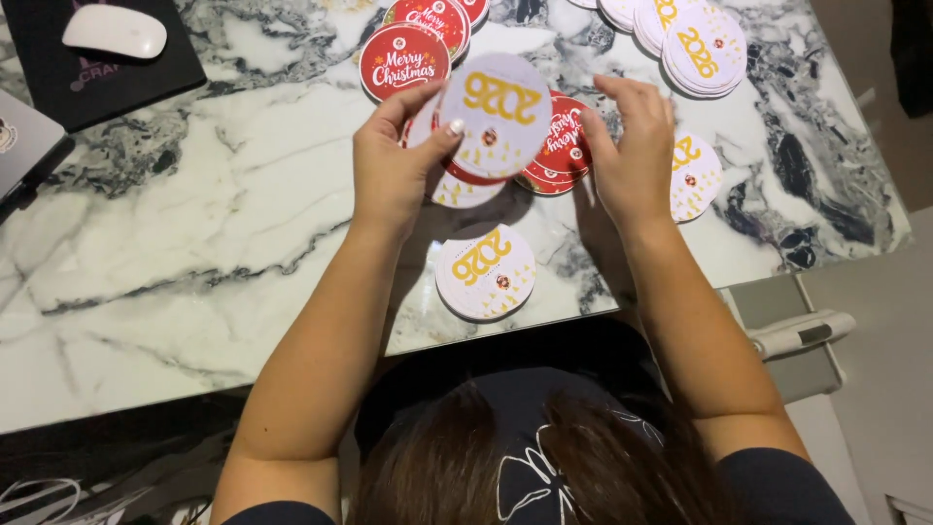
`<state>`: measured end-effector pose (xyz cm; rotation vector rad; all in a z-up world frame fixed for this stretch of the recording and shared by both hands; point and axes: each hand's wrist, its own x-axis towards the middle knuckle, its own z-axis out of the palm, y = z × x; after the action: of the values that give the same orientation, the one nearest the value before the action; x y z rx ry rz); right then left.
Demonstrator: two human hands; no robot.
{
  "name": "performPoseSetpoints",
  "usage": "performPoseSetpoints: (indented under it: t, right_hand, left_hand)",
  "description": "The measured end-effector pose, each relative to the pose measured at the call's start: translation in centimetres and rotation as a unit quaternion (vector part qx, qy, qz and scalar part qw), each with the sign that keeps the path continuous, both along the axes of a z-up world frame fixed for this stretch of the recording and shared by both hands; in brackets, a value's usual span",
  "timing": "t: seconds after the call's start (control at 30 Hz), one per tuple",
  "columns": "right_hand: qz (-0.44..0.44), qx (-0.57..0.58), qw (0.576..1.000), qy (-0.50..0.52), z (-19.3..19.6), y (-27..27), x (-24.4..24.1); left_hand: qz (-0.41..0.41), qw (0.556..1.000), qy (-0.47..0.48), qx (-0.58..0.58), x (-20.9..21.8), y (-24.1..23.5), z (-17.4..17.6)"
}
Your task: The person alternates red 'Merry Christmas' and white '2026' circular coasters by hand, placing them into separate stacks on a marble countertop. The person repeatedly picks up, flips, and places the coasters, forming two growing piles.
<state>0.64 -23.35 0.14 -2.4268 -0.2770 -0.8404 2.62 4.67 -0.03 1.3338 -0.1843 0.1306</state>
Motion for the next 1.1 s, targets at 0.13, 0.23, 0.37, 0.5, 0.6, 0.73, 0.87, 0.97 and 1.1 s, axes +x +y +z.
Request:
performPoseSetpoints:
  t: [0.13, 0.23, 0.37, 0.5, 0.6, 0.73, 0.87, 0.97, 1.1]
  right_hand:
    - [0.158, 0.323, 0.924, 0.126, 2.4, 3.2, -2.8]
    - [0.146, 0.325, 0.928, 0.106, 3.4, 4.7, -4.6]
    - [0.125, 0.375, 0.917, 0.06, 2.6, 4.2, -5.1]
    - [0.111, 0.372, 0.921, 0.025, 0.9, 2.0, -5.0]
    - [0.094, 0.451, 0.887, 0.023, -2.0, -1.4, -4.2]
    - [0.036, 0.443, 0.896, -0.017, -0.5, -5.8, -5.3]
    - [-0.102, 0.242, 0.965, 0.012, -0.7, -9.2, -6.0]
    - [-0.217, 0.043, 0.975, 0.027, -1.6, -9.9, -6.0]
    - [-0.082, 0.104, 0.991, -0.027, -0.3, -6.2, -5.1]
  left_hand:
    - [-0.032, 0.999, 0.002, 0.008, -1.1, -1.1, 0.4]
    - [-0.059, 0.997, 0.052, 0.003, -1.9, -1.3, 1.7]
    - [-0.149, 0.982, 0.091, -0.073, -1.9, -1.4, 1.4]
    - [-0.147, 0.978, 0.058, -0.138, -1.1, -2.0, -0.6]
    - [-0.133, 0.982, 0.052, -0.124, -1.4, -1.7, 0.2]
    - [-0.119, 0.987, 0.039, -0.101, -1.3, -1.5, 0.3]
    - [-0.118, 0.991, 0.048, -0.048, -1.5, -1.6, 0.4]
    - [-0.123, 0.991, 0.038, -0.031, -1.6, -1.8, 0.4]
    - [-0.13, 0.991, 0.028, -0.007, -1.8, -2.2, 0.5]
